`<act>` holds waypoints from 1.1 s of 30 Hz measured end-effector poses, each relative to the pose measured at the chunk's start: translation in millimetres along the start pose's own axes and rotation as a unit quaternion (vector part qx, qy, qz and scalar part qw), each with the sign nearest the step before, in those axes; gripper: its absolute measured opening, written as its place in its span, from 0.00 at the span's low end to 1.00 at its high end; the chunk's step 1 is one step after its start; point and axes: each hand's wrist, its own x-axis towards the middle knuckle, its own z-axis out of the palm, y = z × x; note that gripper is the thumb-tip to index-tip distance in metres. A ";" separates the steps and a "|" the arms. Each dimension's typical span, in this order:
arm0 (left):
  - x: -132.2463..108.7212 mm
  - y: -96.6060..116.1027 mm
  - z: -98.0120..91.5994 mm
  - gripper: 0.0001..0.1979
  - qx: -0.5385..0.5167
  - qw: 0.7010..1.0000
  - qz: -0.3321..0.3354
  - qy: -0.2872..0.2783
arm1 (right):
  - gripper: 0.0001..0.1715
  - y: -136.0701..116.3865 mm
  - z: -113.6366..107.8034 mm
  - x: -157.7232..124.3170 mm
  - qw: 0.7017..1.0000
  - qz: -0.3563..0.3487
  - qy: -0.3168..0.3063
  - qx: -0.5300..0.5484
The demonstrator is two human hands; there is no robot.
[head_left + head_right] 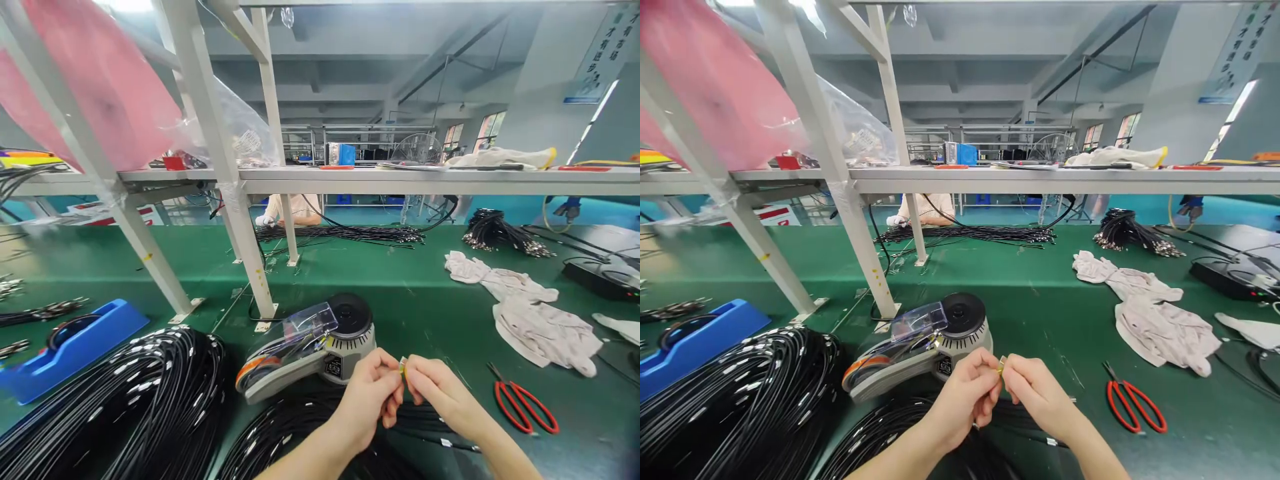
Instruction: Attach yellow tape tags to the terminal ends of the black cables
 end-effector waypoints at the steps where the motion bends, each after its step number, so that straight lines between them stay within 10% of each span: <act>1: 0.6 -0.1 -0.3 0.11 0.018 1.000 0.008 0.007 | 0.23 -0.2 -0.3 0.4 1.000 -0.001 -0.001 -0.004; 33: -1.3 -0.6 -2.8 0.04 0.155 0.986 0.059 0.029 | 0.22 -3.7 2.2 -1.7 0.999 -0.019 0.010 -0.045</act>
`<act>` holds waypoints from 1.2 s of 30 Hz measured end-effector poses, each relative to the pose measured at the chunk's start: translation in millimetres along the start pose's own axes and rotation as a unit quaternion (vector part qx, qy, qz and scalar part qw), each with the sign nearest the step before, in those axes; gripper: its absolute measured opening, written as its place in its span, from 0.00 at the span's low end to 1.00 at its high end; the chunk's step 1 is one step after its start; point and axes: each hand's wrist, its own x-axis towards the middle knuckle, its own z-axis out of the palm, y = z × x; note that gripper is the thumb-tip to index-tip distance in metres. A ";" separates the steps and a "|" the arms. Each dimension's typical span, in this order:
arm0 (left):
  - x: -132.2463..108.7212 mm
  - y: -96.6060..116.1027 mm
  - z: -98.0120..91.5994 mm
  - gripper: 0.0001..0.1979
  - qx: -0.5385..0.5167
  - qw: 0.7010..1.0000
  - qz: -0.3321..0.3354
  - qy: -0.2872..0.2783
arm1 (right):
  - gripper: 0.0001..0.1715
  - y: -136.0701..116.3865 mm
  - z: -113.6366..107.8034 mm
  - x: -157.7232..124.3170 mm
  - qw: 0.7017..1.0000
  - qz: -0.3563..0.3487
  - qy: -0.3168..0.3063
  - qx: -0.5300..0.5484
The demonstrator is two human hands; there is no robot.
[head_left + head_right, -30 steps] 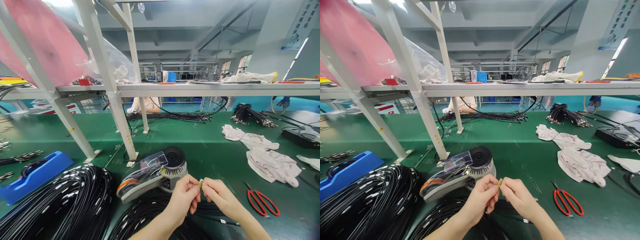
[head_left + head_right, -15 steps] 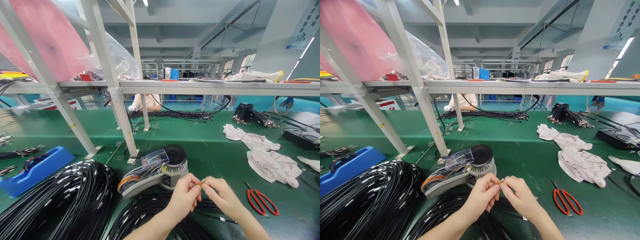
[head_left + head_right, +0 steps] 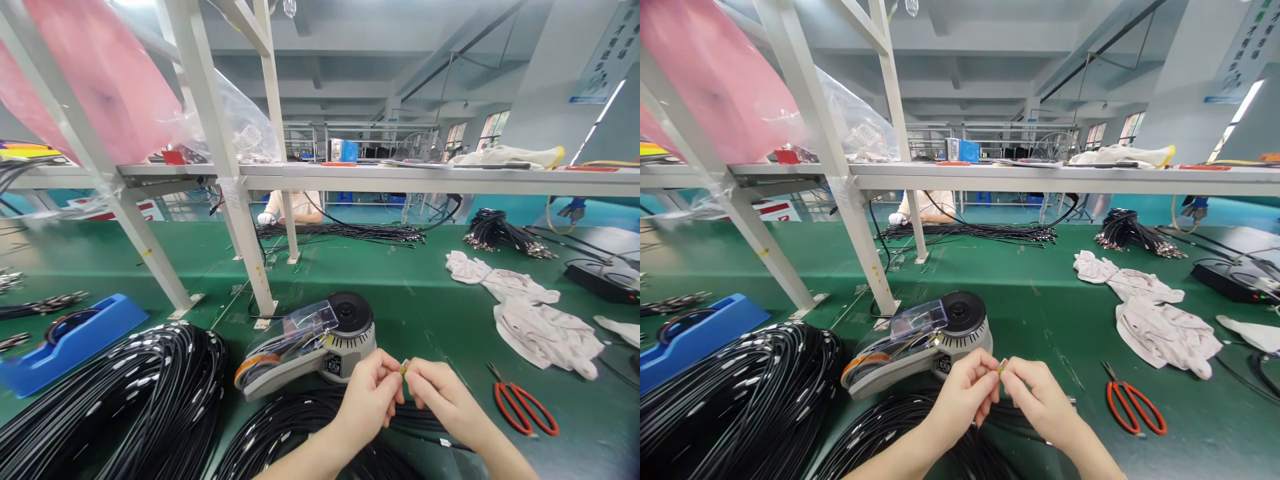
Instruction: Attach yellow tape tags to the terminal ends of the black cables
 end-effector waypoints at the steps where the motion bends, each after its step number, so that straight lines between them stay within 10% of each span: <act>1: -0.5 0.2 0.3 0.04 0.001 1.000 -0.001 0.000 | 0.22 0.0 0.1 0.4 1.000 0.000 -0.002 -0.001; 25: -4.2 4.5 1.4 0.09 -0.018 1.000 -0.009 0.003 | 0.21 1.4 -0.1 -2.2 0.997 -0.021 0.004 -0.073; 36: -5.8 9.1 -2.4 0.14 -0.156 0.983 0.043 0.081 | 0.17 20.4 6.2 6.6 0.992 0.054 0.055 0.102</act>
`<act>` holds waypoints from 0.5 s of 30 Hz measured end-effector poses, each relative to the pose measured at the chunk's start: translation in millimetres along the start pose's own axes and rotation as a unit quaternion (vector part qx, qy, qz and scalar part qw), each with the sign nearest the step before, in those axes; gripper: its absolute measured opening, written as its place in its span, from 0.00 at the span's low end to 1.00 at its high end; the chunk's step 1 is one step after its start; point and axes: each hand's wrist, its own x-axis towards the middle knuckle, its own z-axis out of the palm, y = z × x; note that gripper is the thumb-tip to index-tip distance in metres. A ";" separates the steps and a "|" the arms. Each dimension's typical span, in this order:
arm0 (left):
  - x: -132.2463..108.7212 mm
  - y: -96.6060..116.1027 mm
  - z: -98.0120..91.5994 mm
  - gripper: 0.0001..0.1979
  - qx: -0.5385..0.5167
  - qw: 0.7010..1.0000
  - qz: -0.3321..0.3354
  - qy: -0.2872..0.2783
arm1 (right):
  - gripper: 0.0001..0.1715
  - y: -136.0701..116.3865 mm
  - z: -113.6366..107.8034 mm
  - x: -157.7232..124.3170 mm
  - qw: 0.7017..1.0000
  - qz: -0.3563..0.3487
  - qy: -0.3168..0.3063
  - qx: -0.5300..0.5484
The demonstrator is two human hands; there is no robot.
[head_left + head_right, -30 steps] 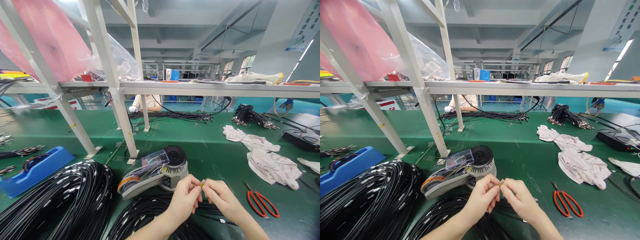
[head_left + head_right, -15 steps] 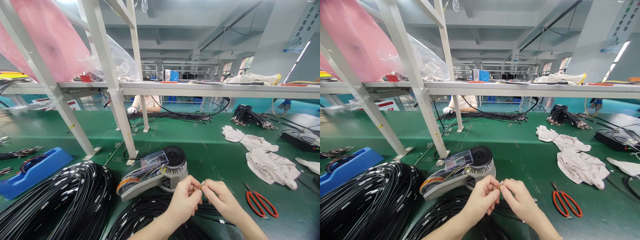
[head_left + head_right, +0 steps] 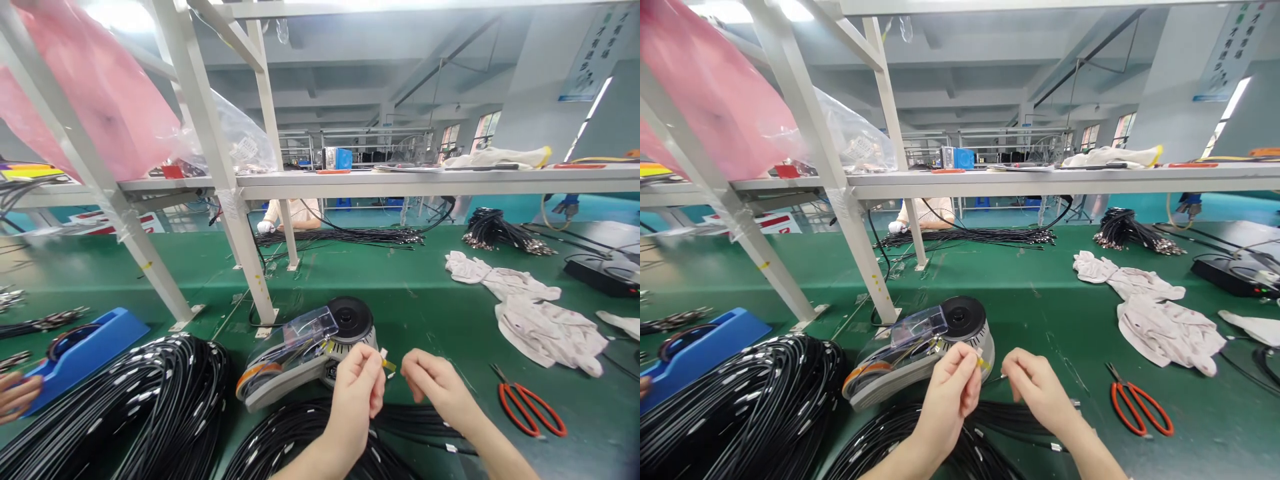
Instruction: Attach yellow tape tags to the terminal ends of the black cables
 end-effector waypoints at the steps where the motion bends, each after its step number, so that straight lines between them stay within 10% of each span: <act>1: -0.5 -0.5 0.5 0.13 0.004 1.000 -0.009 -0.010 | 0.16 -2.9 0.0 -1.2 0.999 -0.004 0.005 0.050; 15: 0.7 -9.3 3.7 0.14 0.019 0.999 -0.023 -0.027 | 0.14 -15.0 5.1 -4.2 0.990 0.019 0.037 0.133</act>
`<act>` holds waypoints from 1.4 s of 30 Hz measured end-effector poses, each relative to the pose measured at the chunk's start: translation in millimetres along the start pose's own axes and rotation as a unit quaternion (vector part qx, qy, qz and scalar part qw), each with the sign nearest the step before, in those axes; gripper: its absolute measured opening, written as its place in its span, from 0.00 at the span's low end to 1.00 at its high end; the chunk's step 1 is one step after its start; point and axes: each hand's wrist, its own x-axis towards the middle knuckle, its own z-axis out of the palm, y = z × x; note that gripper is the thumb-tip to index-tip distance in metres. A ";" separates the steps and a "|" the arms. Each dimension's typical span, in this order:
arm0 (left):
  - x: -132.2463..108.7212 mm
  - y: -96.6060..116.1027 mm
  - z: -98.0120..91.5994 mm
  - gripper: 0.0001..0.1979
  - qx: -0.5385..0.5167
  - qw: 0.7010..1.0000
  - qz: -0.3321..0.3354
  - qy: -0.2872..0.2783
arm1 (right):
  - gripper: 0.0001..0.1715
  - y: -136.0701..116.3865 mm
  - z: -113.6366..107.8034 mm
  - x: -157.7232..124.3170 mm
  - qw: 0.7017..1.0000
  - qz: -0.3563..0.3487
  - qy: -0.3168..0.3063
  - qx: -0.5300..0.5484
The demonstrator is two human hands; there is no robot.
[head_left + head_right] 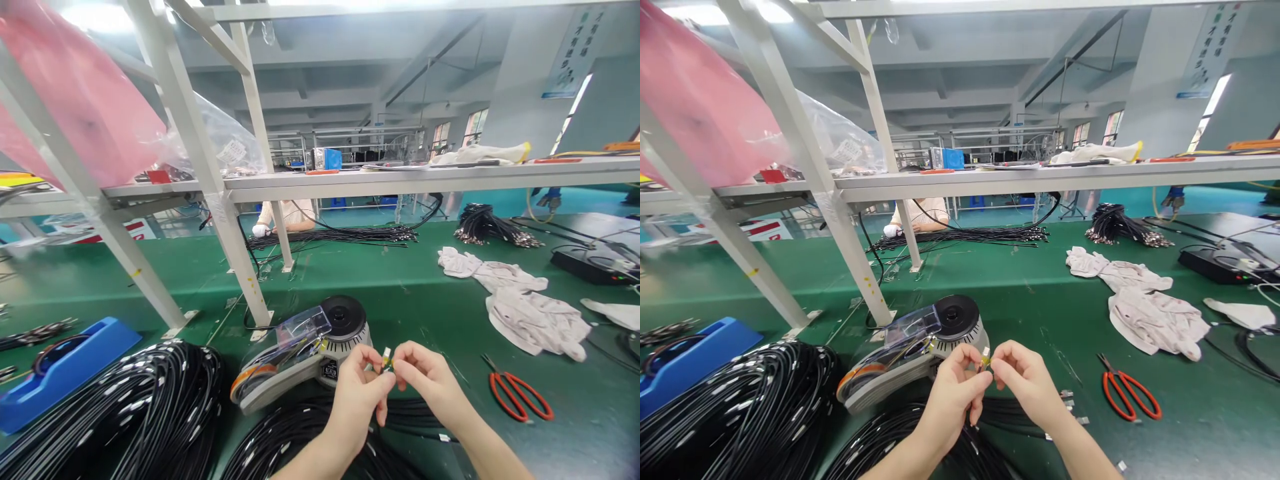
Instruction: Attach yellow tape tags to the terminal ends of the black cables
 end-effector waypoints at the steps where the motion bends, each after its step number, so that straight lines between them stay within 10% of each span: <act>1: 1.1 -0.9 -0.4 0.12 0.001 1.000 0.000 0.003 | 0.13 1.9 -0.1 0.9 1.000 -0.001 0.001 0.004; 23: 0.6 -11.7 1.7 0.11 -0.091 0.995 -0.004 -0.032 | 0.15 15.0 7.7 1.4 0.991 0.007 0.000 0.131; 32: 4.9 -14.1 -2.4 0.14 -0.148 0.973 -0.091 -0.150 | 0.16 20.8 5.5 2.7 0.970 0.036 -0.037 0.238; 42: 6.1 -18.8 -5.3 0.17 -0.183 0.942 -0.155 -0.236 | 0.09 9.2 -8.8 0.6 0.992 -0.062 -0.079 0.071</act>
